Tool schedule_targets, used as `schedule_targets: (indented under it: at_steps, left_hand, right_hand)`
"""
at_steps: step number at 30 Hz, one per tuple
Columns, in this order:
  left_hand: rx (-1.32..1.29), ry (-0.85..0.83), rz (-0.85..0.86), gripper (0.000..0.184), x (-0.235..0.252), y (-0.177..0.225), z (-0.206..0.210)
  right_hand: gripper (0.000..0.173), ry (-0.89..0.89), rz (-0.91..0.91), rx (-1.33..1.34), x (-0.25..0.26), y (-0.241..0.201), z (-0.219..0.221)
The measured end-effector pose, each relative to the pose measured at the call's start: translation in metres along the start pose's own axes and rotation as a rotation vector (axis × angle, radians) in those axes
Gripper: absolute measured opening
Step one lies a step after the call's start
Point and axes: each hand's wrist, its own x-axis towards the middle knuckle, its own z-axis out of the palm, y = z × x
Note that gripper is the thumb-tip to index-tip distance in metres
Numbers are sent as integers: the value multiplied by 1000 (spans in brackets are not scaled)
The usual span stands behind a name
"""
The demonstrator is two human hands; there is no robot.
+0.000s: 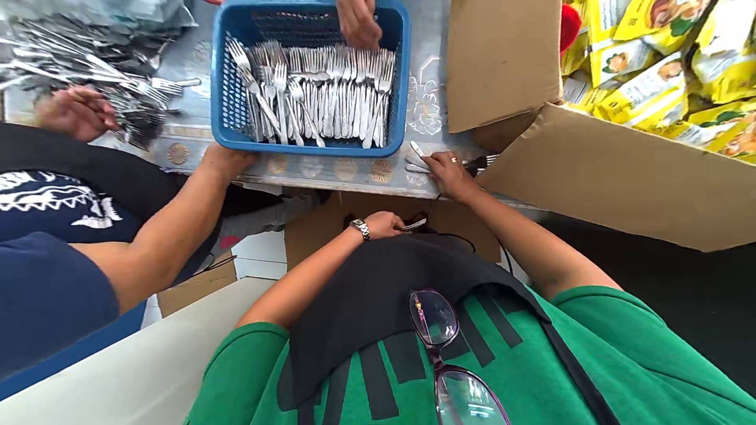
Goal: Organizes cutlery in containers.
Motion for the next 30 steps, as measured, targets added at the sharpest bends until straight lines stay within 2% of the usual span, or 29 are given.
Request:
schedule_targets:
  at_steps: [2,5,6,10,14,20,26,30]
  left_hand:
    - [62,-31,26,30,21,-49,10]
    - [-26,54,-29,35,13,-79,14]
    - [-95,115,-60,35,7,-87,17]
    - [-359,362,-219,30,-22,-117,31]
    - [-409,507,-330,29,-51,-143,37]
    - [-503,612,-393,29,-73,-160,38]
    - [-444,615,-333,30,-73,-165,33]
    - [-358,588,-294,31,-66,-177,37]
  right_hand:
    - [41,-6,52,-5,2,-3,-1]
    - [62,-32,290,-50,-3,-8,-8]
    - [61,-5,317,-67,-5,-8,-7]
    - [36,58,339,-115,-7,-19,3]
    - [30,-3,361,-181,-1,-27,5]
    - [28,-116,438,-230,8,-40,-1]
    - [30,-186,525,-226,15,-50,-10]
    - [25,-85,466,-306,4,-46,0]
